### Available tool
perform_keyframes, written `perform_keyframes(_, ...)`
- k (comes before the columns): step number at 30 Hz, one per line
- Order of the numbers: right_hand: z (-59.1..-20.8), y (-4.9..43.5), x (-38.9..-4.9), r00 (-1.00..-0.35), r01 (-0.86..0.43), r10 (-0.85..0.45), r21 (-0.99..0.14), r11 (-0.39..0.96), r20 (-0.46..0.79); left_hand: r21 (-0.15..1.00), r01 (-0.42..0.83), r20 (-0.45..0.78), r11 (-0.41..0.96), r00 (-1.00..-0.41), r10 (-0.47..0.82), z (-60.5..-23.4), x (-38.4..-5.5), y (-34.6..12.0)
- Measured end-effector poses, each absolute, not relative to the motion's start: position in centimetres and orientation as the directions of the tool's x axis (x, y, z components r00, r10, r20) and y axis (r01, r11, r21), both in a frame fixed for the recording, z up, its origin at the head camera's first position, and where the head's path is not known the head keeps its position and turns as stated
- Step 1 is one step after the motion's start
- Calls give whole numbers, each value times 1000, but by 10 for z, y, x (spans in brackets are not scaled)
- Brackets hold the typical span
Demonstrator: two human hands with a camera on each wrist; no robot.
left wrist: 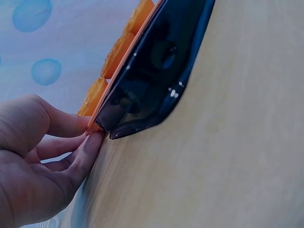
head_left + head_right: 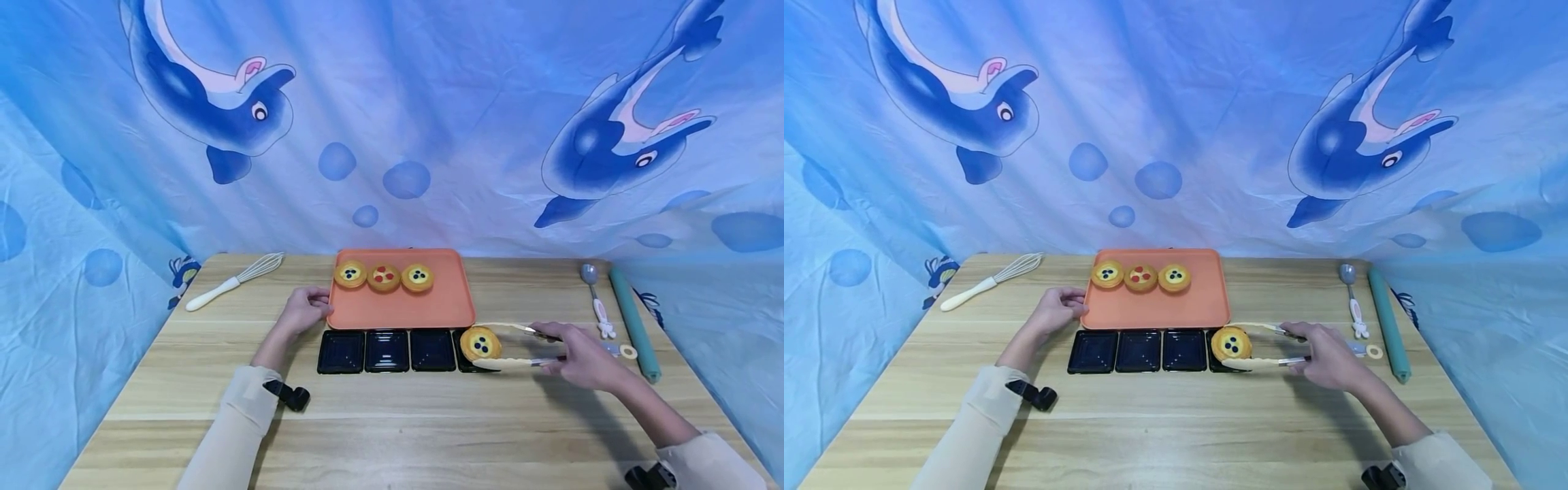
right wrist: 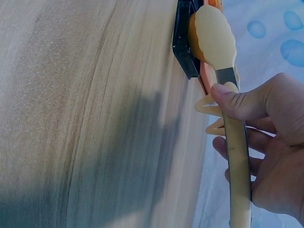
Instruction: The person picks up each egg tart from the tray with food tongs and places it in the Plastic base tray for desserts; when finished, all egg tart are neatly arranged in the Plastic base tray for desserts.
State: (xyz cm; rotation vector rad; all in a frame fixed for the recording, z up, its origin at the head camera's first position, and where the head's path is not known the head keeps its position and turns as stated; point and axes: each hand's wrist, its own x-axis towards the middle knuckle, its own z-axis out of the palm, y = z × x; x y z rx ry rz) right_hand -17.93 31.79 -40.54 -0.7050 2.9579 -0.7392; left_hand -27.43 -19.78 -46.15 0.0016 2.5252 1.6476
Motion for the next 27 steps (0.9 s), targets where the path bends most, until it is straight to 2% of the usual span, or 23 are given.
perform_keyframes(7, -406, 319, -179, -901, -406, -429, -475, 781, 65, 912, -60, -96, 405, -993, 68, -460, -273, -198)
perform_keyframes(20, -397, 326, -177, -861, -445, -508, -540, 714, 38, 914, -64, -94, 400, -994, 57, -463, -273, -195)
perform_keyframes(27, -390, 324, -177, -853, -453, -521, -538, 711, 31, 917, -50, -79, 397, -995, 58, -464, -273, -196)
